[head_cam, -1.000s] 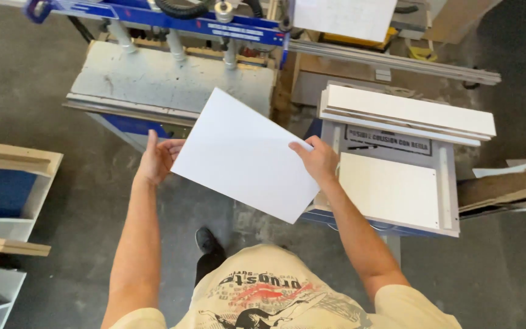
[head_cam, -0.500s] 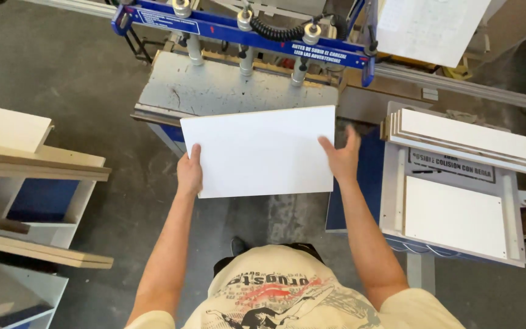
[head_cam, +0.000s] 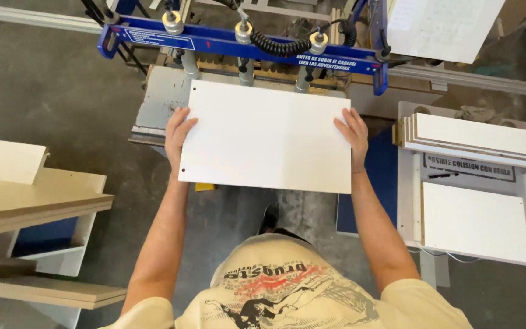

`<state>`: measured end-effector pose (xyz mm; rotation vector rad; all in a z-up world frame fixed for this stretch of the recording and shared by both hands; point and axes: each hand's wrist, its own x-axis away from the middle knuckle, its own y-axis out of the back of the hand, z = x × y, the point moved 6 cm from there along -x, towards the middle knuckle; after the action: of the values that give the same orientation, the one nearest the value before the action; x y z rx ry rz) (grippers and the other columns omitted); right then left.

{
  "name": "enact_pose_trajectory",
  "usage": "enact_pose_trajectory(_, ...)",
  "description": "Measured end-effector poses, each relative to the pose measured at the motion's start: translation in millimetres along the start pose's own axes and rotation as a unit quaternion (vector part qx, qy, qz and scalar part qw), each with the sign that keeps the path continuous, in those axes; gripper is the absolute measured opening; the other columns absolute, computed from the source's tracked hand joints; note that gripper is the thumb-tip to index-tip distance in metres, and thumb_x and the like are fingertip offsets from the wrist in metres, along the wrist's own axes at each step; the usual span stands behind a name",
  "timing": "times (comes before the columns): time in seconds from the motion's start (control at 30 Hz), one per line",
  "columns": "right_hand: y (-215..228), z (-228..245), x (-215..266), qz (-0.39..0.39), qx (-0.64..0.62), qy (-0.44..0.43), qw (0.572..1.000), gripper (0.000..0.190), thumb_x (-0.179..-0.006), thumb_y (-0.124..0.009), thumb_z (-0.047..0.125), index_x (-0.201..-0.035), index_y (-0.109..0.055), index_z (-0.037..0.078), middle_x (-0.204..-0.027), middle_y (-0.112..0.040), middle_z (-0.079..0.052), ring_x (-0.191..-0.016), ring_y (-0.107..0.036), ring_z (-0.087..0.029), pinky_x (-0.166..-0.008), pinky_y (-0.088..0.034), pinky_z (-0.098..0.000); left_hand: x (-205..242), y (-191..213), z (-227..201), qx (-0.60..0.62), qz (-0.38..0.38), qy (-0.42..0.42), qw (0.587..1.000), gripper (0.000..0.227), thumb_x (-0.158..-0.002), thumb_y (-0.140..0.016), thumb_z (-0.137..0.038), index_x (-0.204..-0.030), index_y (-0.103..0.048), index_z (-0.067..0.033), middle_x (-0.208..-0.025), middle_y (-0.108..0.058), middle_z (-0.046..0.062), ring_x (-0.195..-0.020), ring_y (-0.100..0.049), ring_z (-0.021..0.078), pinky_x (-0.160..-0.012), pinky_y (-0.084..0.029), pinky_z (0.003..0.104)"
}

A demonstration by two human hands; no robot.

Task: The person is using a multi-spindle drilling machine to create holes in white melamine boards and then stacking them on a nearby shelf.

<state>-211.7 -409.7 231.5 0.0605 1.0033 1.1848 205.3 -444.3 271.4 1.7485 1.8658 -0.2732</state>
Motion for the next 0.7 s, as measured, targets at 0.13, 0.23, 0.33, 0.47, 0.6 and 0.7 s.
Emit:
enact_pose_trajectory(0.13,2,12,-30,0.005,-0.095,-0.091,0.991,0.042,-0.107,-0.051,0.008,-0.148,-0.05,-0.002,-0.159,-0.04,-0.019,-0.152,-0.026,-0.033,-0.133,-0.006,-0.043,-28,-11,20,-0.046,0.008,-0.018,0.999,0.041,-0.106,-0.061,-0.009,-0.147,-0.057,-0.0082,-0.161,-0.035,0.008,-0.153,-0.024,0.0225,-0.128,-0.023,0.033)
enact_pose_trajectory(0.23,-3,-1,-44,-0.011,-0.07,-0.065,0.995,0.039,-0.109,-0.046,0.008,-0.146,-0.052,-0.001,-0.156,-0.044,-0.015,-0.152,-0.024,-0.031,-0.133,-0.006,-0.0414,-45,-15,55,-0.082,0.013,-0.072,0.994,0.044,-0.106,-0.062,-0.009,-0.15,-0.055,-0.0094,-0.163,-0.031,0.009,-0.154,-0.024,0.0254,-0.128,-0.025,0.034)
enact_pose_trajectory(0.33,-9,-6,-62,-0.026,-0.036,-0.027,0.999,0.036,-0.113,-0.047,0.013,-0.148,-0.056,0.01,-0.154,-0.049,-0.004,-0.147,-0.035,-0.022,-0.13,-0.018,-0.0362,-60,-16,72,-0.04,0.008,-0.071,0.997,0.043,-0.108,-0.058,-0.01,-0.151,-0.053,-0.0115,-0.162,-0.033,0.01,-0.154,-0.025,0.0266,-0.128,-0.024,0.034)
enact_pose_trajectory(0.47,-17,-27,-72,-0.068,0.004,0.037,0.997,0.03,-0.106,-0.061,0.014,-0.134,-0.064,0.005,-0.145,-0.054,-0.014,-0.143,-0.037,-0.038,-0.125,-0.024,-0.0457,-90,-5,59,-0.098,0.014,-0.131,0.986,0.034,-0.102,-0.067,-0.01,-0.136,-0.066,-0.0082,-0.147,-0.052,0.013,-0.146,-0.04,0.0351,-0.118,-0.039,0.039)
enact_pose_trajectory(0.6,-32,-61,-64,-0.088,-0.272,-0.1,0.953,0.044,-0.096,-0.069,0.036,-0.082,-0.072,-0.006,-0.086,-0.068,-0.022,-0.081,-0.065,-0.03,-0.08,-0.052,-0.0343,-114,15,103,0.076,0.051,-0.132,0.987,0.022,-0.083,-0.089,-0.017,-0.091,-0.076,-0.0009,-0.087,-0.072,0.014,-0.097,-0.072,0.0392,-0.093,-0.056,0.044)
enact_pose_trajectory(0.7,-49,-88,-20,-0.134,-0.076,-0.318,0.936,0.025,-0.093,-0.077,0.006,-0.117,-0.073,0.005,-0.099,-0.073,-0.011,-0.093,-0.066,-0.02,-0.082,-0.053,-0.0426,-87,26,182,0.015,0.016,0.076,0.997,0.04,-0.113,-0.053,-0.023,-0.082,-0.072,-0.0062,-0.066,-0.064,0.005,-0.066,-0.057,0.0142,-0.066,-0.051,0.035)
